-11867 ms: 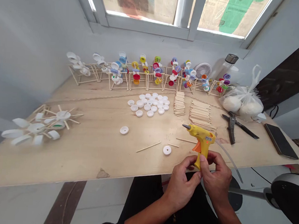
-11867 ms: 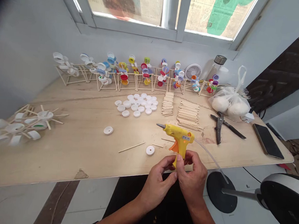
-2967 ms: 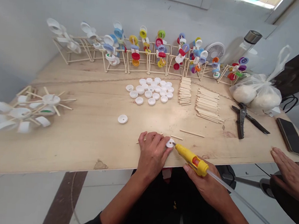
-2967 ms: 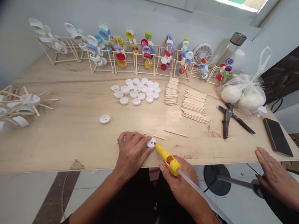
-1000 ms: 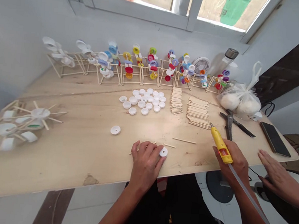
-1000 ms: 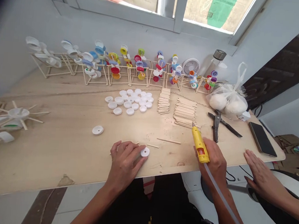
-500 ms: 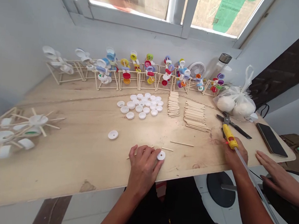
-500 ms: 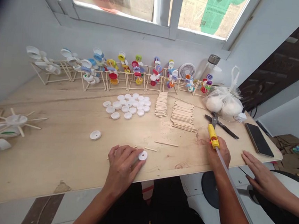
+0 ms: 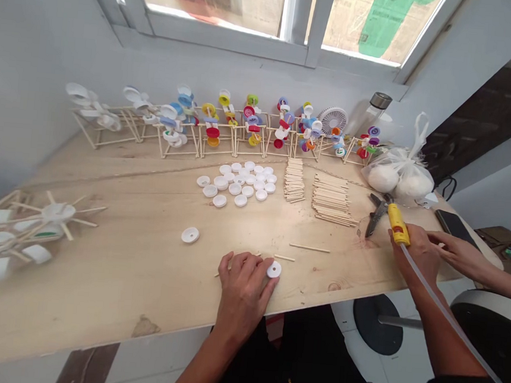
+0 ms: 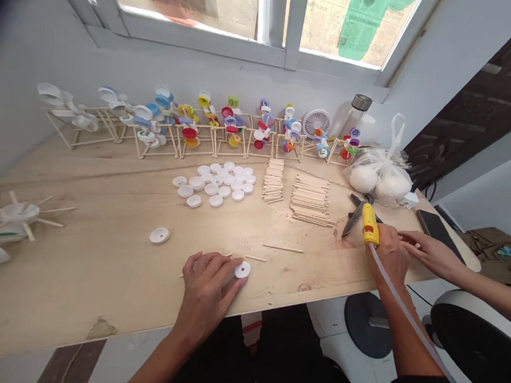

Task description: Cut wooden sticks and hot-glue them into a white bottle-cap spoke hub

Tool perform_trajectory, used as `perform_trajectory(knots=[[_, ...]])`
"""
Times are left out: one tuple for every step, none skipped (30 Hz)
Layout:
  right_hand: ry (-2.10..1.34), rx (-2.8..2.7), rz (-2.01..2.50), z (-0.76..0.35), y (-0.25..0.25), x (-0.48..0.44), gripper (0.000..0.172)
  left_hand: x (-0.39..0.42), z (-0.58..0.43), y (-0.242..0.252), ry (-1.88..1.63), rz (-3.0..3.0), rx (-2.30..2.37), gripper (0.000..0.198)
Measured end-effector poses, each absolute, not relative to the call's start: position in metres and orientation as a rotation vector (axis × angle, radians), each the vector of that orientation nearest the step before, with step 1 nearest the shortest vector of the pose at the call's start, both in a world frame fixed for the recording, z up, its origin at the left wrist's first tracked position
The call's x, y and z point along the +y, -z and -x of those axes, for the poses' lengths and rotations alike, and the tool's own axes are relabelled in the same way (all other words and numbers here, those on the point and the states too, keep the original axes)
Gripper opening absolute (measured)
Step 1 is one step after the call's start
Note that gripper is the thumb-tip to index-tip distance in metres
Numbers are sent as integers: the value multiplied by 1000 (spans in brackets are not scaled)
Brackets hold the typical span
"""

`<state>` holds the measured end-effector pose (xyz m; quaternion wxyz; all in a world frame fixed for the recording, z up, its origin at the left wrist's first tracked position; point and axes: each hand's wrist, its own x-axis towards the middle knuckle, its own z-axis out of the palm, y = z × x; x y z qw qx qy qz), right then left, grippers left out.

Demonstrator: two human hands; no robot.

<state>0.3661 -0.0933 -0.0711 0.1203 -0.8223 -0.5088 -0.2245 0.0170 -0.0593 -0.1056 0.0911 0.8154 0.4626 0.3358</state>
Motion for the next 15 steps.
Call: perform_trajectory(knots=[[715,-1500,2444,-371,70,-92,25,-59,-17,105,-994,-2426,1376,15],[761,-1523,2480,-376,69,-90,24,-59,-17,105,-990,-2425,1378,15],[794,-1563,2507,-380,69,-88,23,-59,-17,105,-987,-2423,1378,15],[804,-1610,2519,-384,68,-85,23,-59,-18,105,-986,-2421,1376,15],[795,-1652,2516,-388,69,-83,22,-59,-18,105,-986,-2419,1373,15],[789,-1683,2509,-392,69,-80,21,-59,-18,105,-987,-2417,1371,14],[794,-1707,2506,-395,70,-78,21,-59,-18,105,-987,-2417,1369,14],[802,-1721,2503,-398,71,-76,20,-59,-18,105,-987,-2418,1369,14],[809,-1731,2498,-401,72,-75,20,-59,-18,105,-986,-2420,1371,15],[811,-1744,2488,-403,73,-74,21,-59,-18,105,-985,-2423,1373,15],[803,-1764,2477,-405,75,-75,22,-59,-18,105,-982,-2425,1375,15],[796,-1770,2466,-406,76,-76,24,-59,-18,105,-977,-2426,1376,15],[787,-1763,2454,-407,78,-77,27,-59,-17,105,-971,-2427,1375,15],[775,-1744,2441,-408,79,-79,29,-59,-17,105,-962,-2427,1375,15],[761,-1716,2427,-408,80,-80,31,-59,-17,105,-952,-2429,1373,16]])
